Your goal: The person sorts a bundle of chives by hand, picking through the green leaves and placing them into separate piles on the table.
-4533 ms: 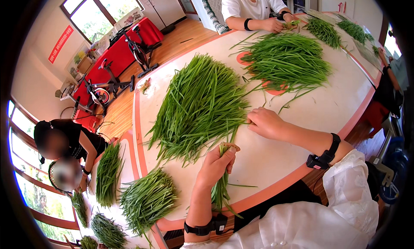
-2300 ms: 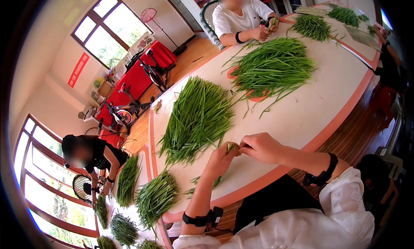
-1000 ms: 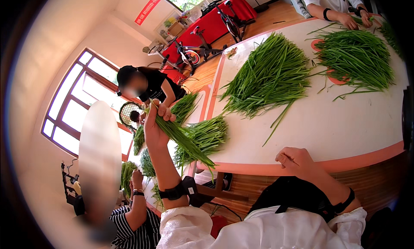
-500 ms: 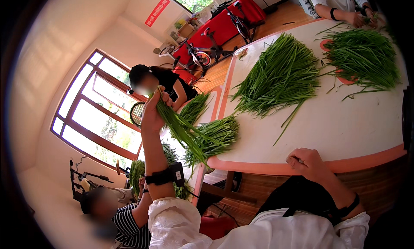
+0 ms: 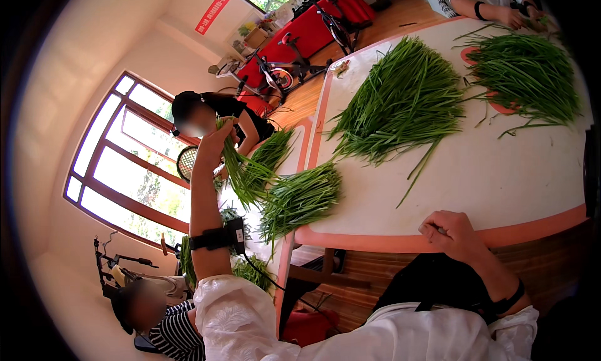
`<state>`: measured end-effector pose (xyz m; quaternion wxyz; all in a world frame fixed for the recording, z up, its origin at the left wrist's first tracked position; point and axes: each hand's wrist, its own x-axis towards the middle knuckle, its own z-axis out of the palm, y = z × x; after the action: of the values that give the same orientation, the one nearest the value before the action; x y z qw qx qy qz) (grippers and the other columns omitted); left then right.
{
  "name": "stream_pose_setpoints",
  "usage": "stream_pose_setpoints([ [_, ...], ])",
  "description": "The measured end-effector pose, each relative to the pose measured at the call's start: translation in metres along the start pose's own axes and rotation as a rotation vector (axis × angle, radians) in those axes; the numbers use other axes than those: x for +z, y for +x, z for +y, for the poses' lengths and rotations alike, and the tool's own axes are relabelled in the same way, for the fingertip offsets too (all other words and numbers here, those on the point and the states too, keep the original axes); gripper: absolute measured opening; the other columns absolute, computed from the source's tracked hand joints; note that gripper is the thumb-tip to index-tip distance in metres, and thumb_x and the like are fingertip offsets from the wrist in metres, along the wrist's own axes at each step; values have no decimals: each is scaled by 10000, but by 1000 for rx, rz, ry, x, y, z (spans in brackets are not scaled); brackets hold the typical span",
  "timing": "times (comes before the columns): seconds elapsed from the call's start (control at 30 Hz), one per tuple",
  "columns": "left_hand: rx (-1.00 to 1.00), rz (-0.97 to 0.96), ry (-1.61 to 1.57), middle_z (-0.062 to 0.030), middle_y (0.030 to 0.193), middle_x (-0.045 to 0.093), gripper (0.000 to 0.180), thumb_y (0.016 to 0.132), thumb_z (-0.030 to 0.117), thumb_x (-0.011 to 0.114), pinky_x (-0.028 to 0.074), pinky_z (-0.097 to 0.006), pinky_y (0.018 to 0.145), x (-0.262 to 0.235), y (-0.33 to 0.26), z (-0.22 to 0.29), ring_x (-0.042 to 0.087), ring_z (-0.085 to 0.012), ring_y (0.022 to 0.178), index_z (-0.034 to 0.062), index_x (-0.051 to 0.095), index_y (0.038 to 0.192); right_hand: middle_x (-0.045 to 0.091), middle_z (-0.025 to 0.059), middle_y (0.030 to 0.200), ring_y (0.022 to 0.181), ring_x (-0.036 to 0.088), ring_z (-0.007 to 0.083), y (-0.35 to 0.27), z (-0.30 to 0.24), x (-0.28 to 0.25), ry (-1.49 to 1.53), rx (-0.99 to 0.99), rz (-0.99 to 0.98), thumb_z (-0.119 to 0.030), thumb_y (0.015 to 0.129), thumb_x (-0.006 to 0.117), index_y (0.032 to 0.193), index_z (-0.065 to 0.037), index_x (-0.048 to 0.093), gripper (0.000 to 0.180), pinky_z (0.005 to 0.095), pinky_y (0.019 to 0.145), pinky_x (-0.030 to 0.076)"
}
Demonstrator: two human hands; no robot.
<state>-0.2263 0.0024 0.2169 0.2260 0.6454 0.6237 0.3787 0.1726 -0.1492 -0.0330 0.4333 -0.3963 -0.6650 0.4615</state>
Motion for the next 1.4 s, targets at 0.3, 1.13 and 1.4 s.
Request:
stream_pose_setpoints([
  [0.3, 362, -12, 682, -140, 701, 567, 238, 884, 255, 503, 424, -363, 619, 25, 40, -85, 555, -273, 648, 31, 565, 935, 579, 107, 675, 598, 533, 220, 1, -2, 0, -1, 8, -3, -187, 842, 584, 801, -12, 601, 180, 301, 556, 431],
  [1.13, -189, -351, 25, -128, 1113, 566, 618, 859, 478, 515, 359, -306, 938, 123, 4, -159, 502, -202, 1080, 19, 465, 1269, 571, 67, 648, 565, 532, 179, 4, 6, 3, -34, -64, 14, -124, 803, 620, 773, -33, 605, 97, 275, 522, 419],
  [1.4, -203, -492, 276, -118, 1185, 551, 516, 847, 314, 524, 348, -305, 955, 112, 15, -164, 498, -217, 1098, 5, 472, 1257, 573, 68, 659, 582, 538, 191, 4, 7, 2, -48, -40, -4, -145, 818, 608, 789, -37, 606, 111, 281, 534, 422],
])
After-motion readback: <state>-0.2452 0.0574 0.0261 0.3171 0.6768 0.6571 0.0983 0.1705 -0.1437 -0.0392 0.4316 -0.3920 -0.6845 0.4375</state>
